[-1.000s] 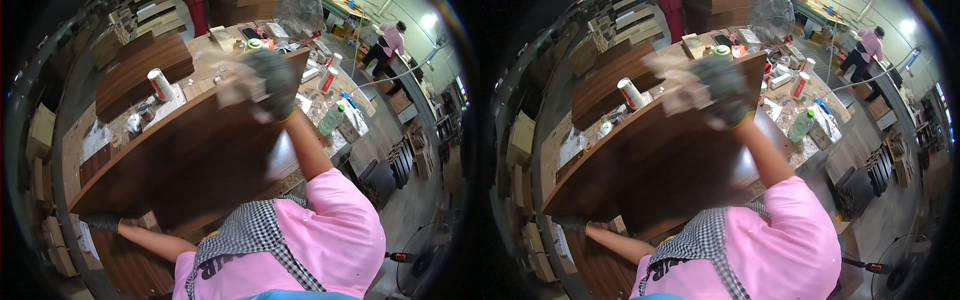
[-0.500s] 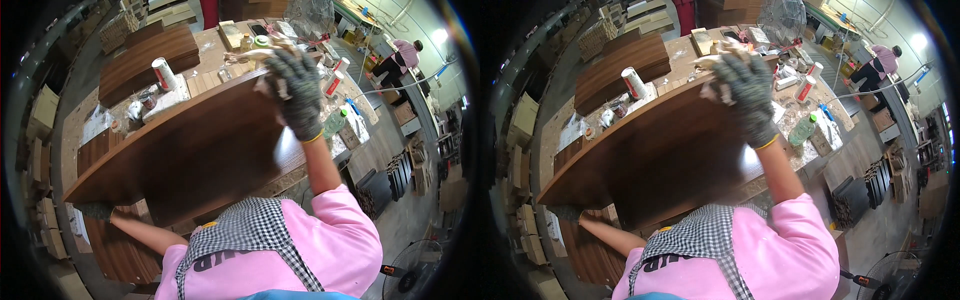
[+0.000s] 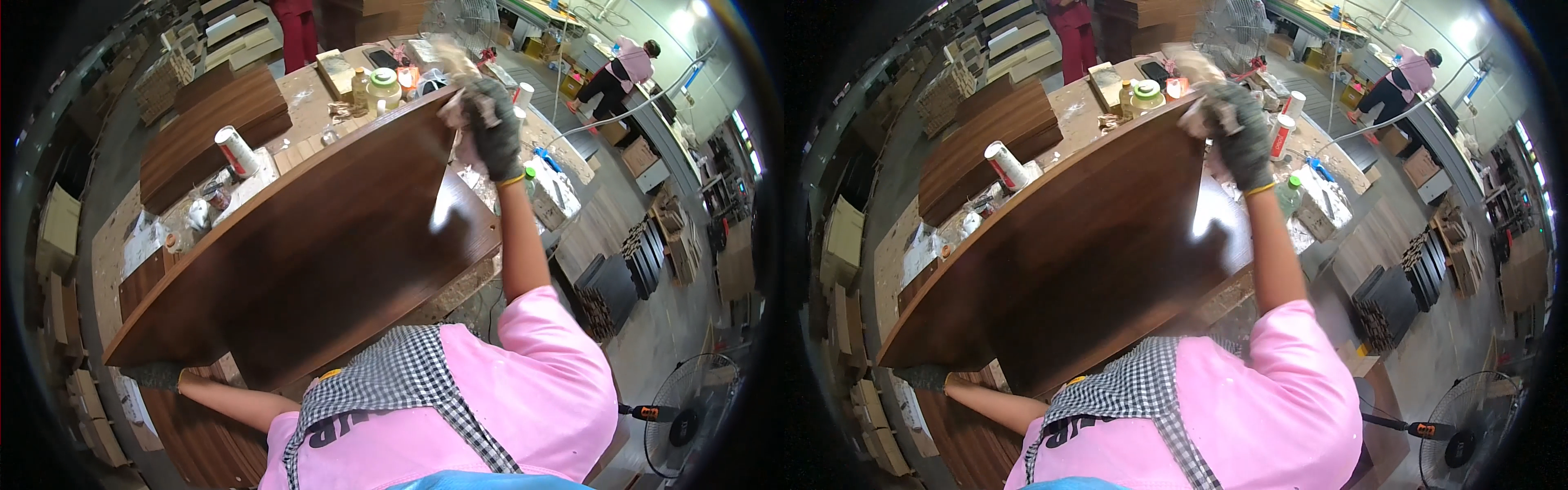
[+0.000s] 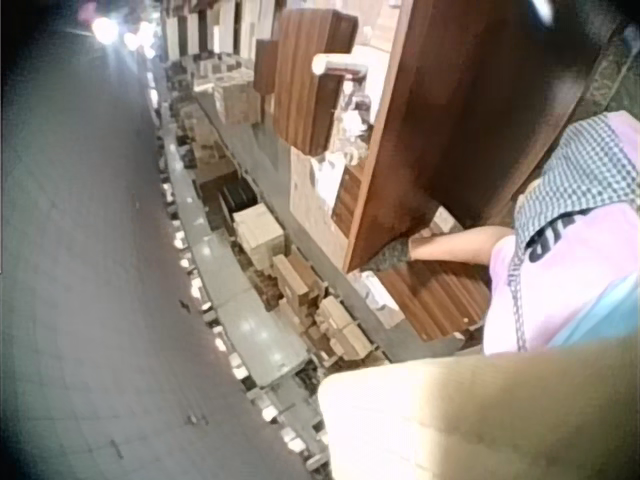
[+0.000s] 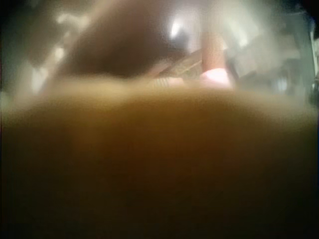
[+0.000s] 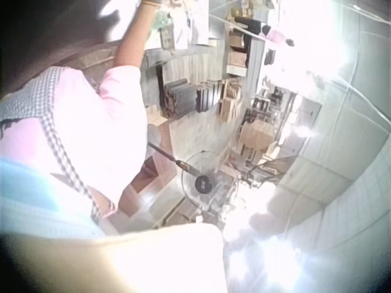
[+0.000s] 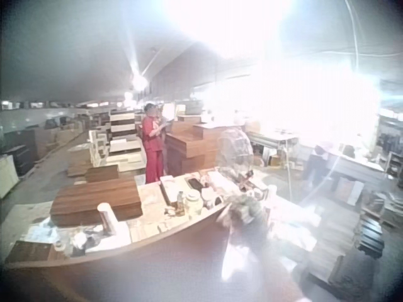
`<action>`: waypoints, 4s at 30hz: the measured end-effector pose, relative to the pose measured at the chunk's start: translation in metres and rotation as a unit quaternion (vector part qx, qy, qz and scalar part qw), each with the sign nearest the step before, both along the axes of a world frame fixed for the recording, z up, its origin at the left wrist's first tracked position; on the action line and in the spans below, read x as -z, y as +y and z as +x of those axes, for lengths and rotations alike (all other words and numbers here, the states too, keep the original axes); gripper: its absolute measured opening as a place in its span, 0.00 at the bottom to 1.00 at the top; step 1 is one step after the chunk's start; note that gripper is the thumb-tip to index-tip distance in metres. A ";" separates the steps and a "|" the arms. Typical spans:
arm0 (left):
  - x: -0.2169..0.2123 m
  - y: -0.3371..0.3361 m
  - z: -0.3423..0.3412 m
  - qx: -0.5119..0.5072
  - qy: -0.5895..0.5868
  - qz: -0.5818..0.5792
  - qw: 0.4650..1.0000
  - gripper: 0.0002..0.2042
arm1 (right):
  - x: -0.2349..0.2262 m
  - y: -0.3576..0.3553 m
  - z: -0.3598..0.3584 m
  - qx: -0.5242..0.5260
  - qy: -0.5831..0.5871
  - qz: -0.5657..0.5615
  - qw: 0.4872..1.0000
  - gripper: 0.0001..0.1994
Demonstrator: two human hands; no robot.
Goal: The person cleans wooden panels by wiping down their surfaces and edges with a cloth, turning and repositioning the boards while wiping.
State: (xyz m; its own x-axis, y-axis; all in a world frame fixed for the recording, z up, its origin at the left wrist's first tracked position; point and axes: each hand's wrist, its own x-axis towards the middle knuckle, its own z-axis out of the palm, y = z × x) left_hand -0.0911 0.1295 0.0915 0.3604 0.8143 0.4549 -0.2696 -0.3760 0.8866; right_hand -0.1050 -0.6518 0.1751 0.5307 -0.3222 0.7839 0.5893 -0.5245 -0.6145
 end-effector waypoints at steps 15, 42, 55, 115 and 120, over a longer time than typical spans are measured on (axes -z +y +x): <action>0.104 0.113 -0.027 0.288 -0.079 -0.171 0.939 0.30 | 0.194 0.025 0.027 -0.083 0.294 0.383 0.872 0.17; 0.137 -0.053 -0.026 0.189 0.504 0.329 0.776 0.20 | 0.187 -0.062 -0.071 0.157 0.496 -0.212 0.827 0.16; 0.110 -0.092 -0.023 0.143 0.553 0.261 0.778 0.25 | 0.084 -0.085 -0.107 0.220 0.496 -0.222 0.810 0.21; 0.122 -0.089 -0.020 0.069 0.494 0.325 0.803 0.23 | 0.138 0.084 -0.108 0.009 0.372 -0.356 0.857 0.29; 0.099 -0.109 -0.022 0.069 0.539 0.263 0.797 0.34 | 0.131 0.095 -0.110 0.027 0.352 -0.334 0.874 0.31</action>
State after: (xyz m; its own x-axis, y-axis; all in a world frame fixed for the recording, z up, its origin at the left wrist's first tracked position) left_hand -0.1127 0.0202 -0.0070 0.8427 0.5315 0.0853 0.4715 -0.8052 0.3595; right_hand -0.2148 -0.5573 0.0444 0.9552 0.0438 0.2928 0.1528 -0.9199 -0.3611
